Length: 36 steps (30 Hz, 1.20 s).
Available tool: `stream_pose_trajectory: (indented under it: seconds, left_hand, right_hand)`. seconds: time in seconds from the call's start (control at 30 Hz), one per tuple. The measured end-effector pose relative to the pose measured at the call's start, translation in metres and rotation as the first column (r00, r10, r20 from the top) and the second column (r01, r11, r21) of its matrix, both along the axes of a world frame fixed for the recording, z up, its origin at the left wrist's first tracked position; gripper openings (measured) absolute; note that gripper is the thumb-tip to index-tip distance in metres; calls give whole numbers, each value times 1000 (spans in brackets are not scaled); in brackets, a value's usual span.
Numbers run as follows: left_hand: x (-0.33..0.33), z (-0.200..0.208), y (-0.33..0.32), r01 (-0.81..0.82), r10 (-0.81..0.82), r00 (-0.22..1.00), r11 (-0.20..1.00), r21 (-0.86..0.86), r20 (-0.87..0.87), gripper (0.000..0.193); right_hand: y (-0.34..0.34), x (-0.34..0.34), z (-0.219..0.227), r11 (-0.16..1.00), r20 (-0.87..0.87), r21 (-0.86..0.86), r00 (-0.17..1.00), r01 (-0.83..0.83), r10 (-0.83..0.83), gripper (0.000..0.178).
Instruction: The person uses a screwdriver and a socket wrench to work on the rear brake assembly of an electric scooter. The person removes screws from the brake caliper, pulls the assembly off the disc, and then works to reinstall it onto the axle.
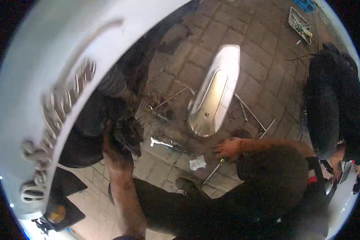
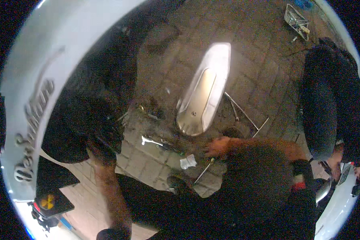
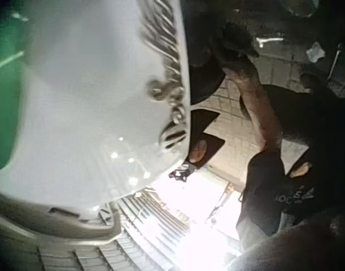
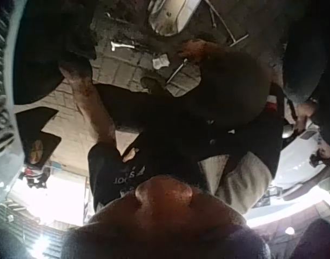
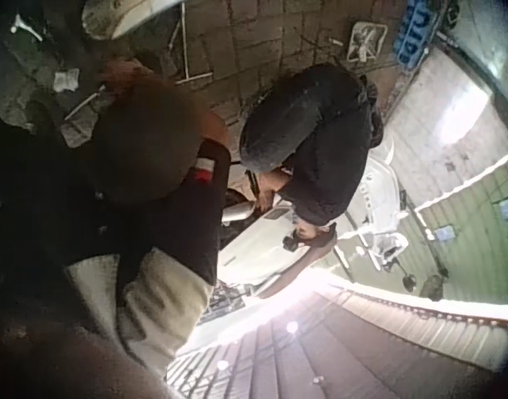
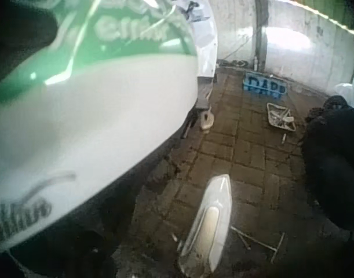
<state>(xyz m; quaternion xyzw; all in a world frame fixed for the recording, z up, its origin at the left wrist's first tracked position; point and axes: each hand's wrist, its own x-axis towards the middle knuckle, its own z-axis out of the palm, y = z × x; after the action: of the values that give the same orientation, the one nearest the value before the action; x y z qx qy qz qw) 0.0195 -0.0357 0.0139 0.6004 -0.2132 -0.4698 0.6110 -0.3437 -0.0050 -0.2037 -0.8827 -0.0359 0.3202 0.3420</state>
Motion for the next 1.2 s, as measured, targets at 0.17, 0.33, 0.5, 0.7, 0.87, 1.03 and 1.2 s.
stream_pose_trajectory:
  seconds: [0.17, 0.33, 0.5, 0.7, 0.87, 1.03, 1.2]
  left_hand:
    - [11, 15, 4, 99, -95, 954, 995, 2, -284, 42]
    - [6, -4, 6, 14, -52, 938, 993, -114, -343, 45]
    - [-15, 30, -2, -85, -10, 820, 987, -138, -573, 44]
    - [-59, 36, 5, -22, 46, 747, 999, 45, -663, 44]
    - [-56, 19, -4, -109, -88, 602, 975, -191, -794, 46]
    - [-52, 2, 6, -22, -125, 533, 987, -161, -837, 40]
    - [-40, 5, 14, -14, -193, 622, 966, -258, -759, 41]
  right_hand:
    - [64, -13, -50, 972, -43, 66, 974, 224, -222, 56]
    - [19, 3, 24, 935, -209, -183, 917, 304, -339, 50]
    - [-68, 5, 256, 825, -4, -387, 894, 412, -448, 39]
    - [-28, 12, 454, 423, 286, -369, 534, 827, -795, 47]
    - [53, 33, 500, 57, 339, -239, 138, 969, -931, 44]
    - [84, 67, 460, -44, 263, -11, -39, 999, -964, 39]
    - [102, 76, 401, -88, 217, 250, -144, 964, -965, 31]
